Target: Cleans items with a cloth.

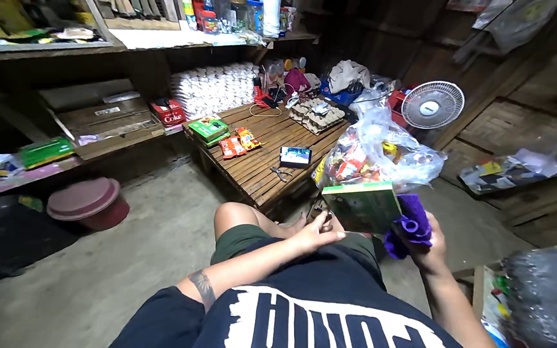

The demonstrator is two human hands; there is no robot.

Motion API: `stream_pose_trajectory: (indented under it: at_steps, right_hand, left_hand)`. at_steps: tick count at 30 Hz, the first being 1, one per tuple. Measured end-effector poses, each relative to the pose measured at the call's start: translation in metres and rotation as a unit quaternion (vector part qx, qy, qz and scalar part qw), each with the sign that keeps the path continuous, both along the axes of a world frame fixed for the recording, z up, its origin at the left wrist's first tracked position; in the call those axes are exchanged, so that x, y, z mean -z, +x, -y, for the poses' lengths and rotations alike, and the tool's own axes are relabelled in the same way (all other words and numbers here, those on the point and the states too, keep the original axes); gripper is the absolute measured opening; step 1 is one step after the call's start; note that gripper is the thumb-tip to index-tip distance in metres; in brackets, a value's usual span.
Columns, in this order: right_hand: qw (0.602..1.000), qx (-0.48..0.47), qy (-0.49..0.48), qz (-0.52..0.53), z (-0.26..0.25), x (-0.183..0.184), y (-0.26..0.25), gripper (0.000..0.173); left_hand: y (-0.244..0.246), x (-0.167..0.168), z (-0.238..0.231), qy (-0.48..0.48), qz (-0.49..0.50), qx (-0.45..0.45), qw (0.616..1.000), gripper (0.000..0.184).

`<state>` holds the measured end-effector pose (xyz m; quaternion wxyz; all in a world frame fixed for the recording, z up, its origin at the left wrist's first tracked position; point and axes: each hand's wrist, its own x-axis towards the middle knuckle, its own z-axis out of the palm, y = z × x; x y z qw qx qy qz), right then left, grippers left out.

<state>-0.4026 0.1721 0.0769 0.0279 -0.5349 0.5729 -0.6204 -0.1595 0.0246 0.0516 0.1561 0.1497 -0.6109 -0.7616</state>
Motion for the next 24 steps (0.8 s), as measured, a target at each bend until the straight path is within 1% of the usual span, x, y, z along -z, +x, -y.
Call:
stream_pose_trajectory:
  at_steps: [1,3,4,5,7,8,9,11,12,14,17,19,22,24]
  right_hand:
    - [0.999,-0.005,-0.019,-0.051,-0.002,0.000,-0.002,0.052]
    - [0.983,-0.008,-0.050,-0.177,-0.004,-0.001,-0.007,0.038]
    - [0.967,-0.008,-0.067,-0.246,-0.005,-0.003,-0.007,0.033]
    - [0.947,-0.008,-0.085,-0.309,-0.005,-0.008,-0.006,0.030]
    - [0.907,-0.014,-0.114,-0.405,-0.007,-0.015,-0.001,0.024]
    - [0.892,-0.018,-0.120,-0.435,-0.009,-0.017,0.002,0.023]
    - [0.882,-0.019,-0.125,-0.454,-0.010,-0.018,0.004,0.023]
    - [0.870,-0.027,-0.135,-0.473,-0.013,-0.017,0.005,0.022]
    - [0.867,-0.031,-0.144,-0.476,-0.014,-0.017,0.004,0.022]
    - [0.862,-0.037,-0.157,-0.480,-0.017,-0.018,-0.002,0.025]
    - [0.855,-0.030,-0.153,-0.495,-0.021,-0.020,-0.015,0.029]
    - [0.857,-0.014,-0.113,-0.502,-0.024,-0.023,-0.024,0.027]
    - [0.875,0.044,-0.042,-0.479,-0.028,-0.026,-0.037,0.025]
    - [0.903,0.084,-0.030,-0.419,-0.029,-0.026,-0.043,0.029]
  left_hand:
    - [0.002,-0.005,-0.003,0.025,-0.007,0.004,1.000,0.087]
    - [0.006,-0.017,-0.009,0.097,-0.035,0.025,0.994,0.065]
    - [0.007,-0.020,-0.009,0.135,-0.057,0.049,0.988,0.064]
    - [0.008,-0.024,-0.009,0.180,-0.076,0.071,0.978,0.069]
    - [0.009,-0.036,-0.012,0.273,-0.087,0.080,0.955,0.080]
    - [0.011,-0.041,-0.013,0.302,-0.086,0.081,0.946,0.080]
    - [0.011,-0.046,-0.015,0.330,-0.081,0.068,0.938,0.073]
    - [0.011,-0.056,-0.025,0.382,-0.054,0.014,0.922,0.048]
    - [0.011,-0.059,-0.029,0.403,-0.043,-0.002,0.914,0.039]
    - [0.012,-0.066,-0.042,0.427,-0.041,-0.011,0.903,0.029]
    - [0.014,-0.064,-0.055,0.426,-0.078,0.036,0.901,0.022]
    - [0.012,-0.054,-0.058,0.400,-0.098,0.044,0.910,0.020]
    - [0.008,-0.046,-0.060,0.340,-0.097,-0.022,0.935,0.017]
    - [0.003,-0.042,-0.057,0.304,-0.100,-0.058,0.946,0.018]
